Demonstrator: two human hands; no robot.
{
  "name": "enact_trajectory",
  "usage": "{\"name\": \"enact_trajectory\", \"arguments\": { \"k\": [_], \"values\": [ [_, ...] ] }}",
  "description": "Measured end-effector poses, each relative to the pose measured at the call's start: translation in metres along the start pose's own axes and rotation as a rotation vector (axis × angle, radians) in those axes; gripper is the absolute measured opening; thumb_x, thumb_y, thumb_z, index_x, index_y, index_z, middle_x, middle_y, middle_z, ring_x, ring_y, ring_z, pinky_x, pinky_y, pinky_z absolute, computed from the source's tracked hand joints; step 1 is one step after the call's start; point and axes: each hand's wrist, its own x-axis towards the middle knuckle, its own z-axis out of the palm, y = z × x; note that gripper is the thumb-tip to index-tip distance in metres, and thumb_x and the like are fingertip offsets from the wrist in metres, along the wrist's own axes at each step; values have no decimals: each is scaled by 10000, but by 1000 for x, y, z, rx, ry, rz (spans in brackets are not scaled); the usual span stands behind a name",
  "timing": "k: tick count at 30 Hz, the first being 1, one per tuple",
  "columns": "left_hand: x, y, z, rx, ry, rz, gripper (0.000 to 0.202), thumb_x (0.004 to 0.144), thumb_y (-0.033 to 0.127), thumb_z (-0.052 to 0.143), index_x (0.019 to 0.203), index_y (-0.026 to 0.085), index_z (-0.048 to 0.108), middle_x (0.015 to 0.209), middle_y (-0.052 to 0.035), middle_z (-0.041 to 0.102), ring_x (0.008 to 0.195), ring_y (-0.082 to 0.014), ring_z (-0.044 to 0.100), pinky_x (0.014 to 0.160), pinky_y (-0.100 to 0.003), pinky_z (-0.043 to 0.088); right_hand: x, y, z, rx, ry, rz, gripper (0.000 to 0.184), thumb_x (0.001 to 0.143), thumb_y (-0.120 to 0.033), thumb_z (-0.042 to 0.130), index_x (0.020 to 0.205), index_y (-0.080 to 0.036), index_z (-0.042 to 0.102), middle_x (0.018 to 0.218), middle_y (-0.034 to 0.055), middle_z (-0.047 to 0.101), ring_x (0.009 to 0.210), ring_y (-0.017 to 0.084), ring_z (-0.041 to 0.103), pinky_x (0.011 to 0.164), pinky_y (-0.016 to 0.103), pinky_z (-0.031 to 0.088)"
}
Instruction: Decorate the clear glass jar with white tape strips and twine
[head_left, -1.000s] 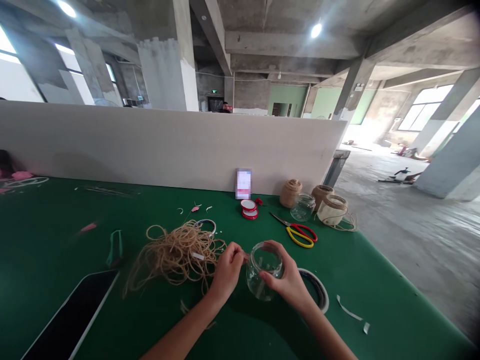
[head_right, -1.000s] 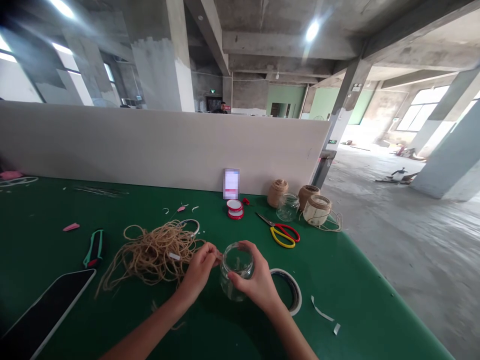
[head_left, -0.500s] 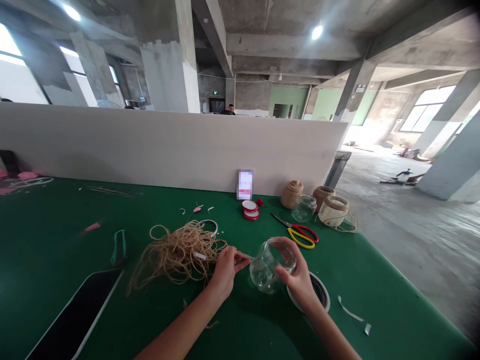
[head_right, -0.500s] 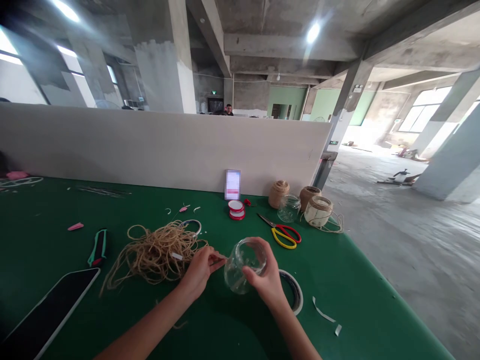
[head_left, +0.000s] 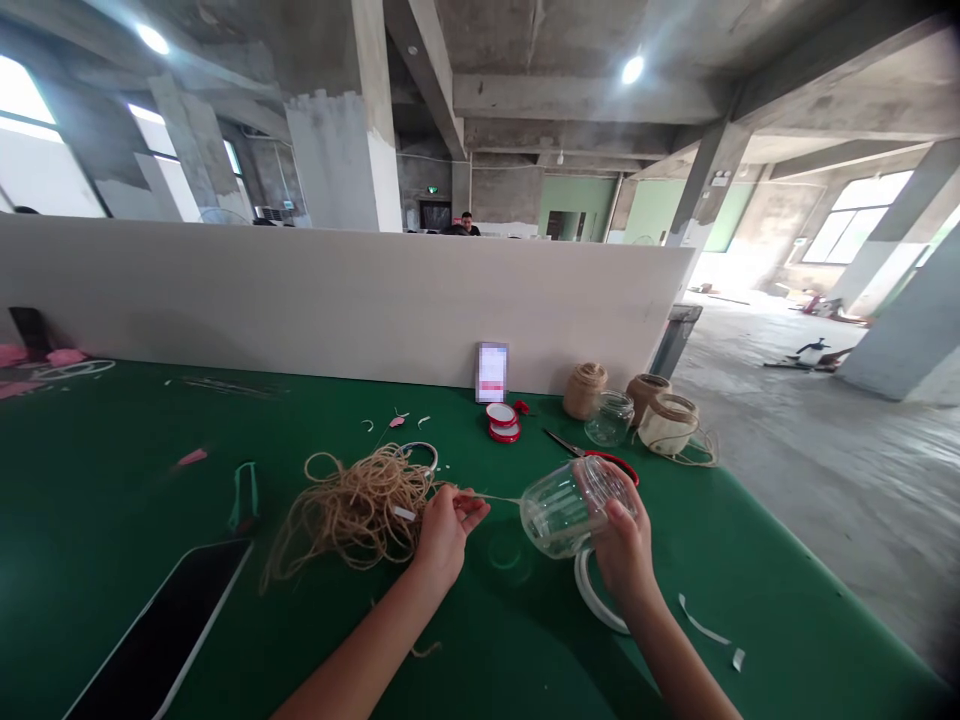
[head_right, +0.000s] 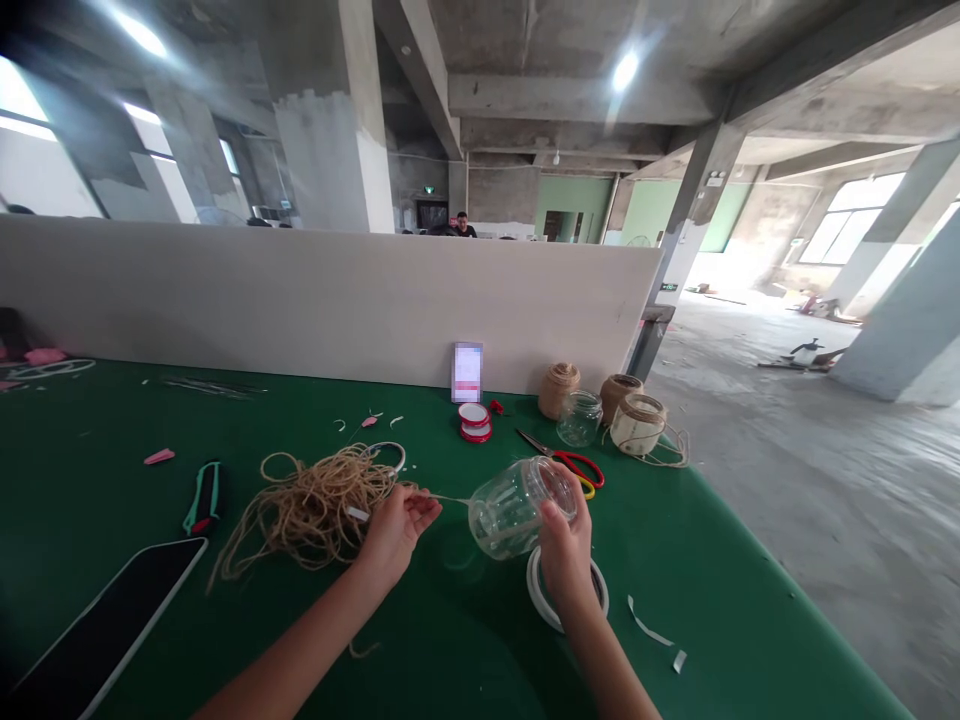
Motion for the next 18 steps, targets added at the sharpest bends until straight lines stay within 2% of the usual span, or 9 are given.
{"name": "enact_trajectory", "arguments": {
  "k": [4, 9, 13, 18],
  "values": [
    [-1, 4, 0, -22, 5, -8, 120, 776, 93, 456, 671, 147, 474, 644, -31, 598, 509, -93, 577, 521, -229, 529, -1, 3, 0, 68, -28, 44, 467, 772, -446, 513, 1179, -218, 502, 1123, 113, 616, 1042, 300, 586, 897, 495, 447],
    [-5, 10, 3, -42, -30, -28, 106, 766, 120, 477, 668, 153, 457, 594, 2, 546, 439, -56, 498, 400, -156, 406, 0, 7, -2, 119, -51, 88, 433, 838, -462, 390, 1161, -222, 550, 1133, 84, 624, 1084, 278, 568, 957, 498, 414],
    [-9, 13, 6, -61, -116, -53, 152, 761, 133, 445, 625, 166, 386, 599, 35, 502, 368, -12, 363, 340, -141, 275, 0, 7, 2, 297, -20, 283, 435, 796, -521, 455, 1036, -205, 634, 1098, 81, 650, 1090, 291, 561, 966, 492, 418],
    [-16, 12, 7, -50, -283, -127, 214, 748, 181, 484, 606, 185, 324, 520, 82, 361, 335, -16, 253, 326, -170, 188, -2, 7, 7, 539, 19, 574, 451, 744, -544, 523, 968, -177, 661, 1071, 81, 666, 1072, 276, 573, 953, 427, 447]
  ]
}}
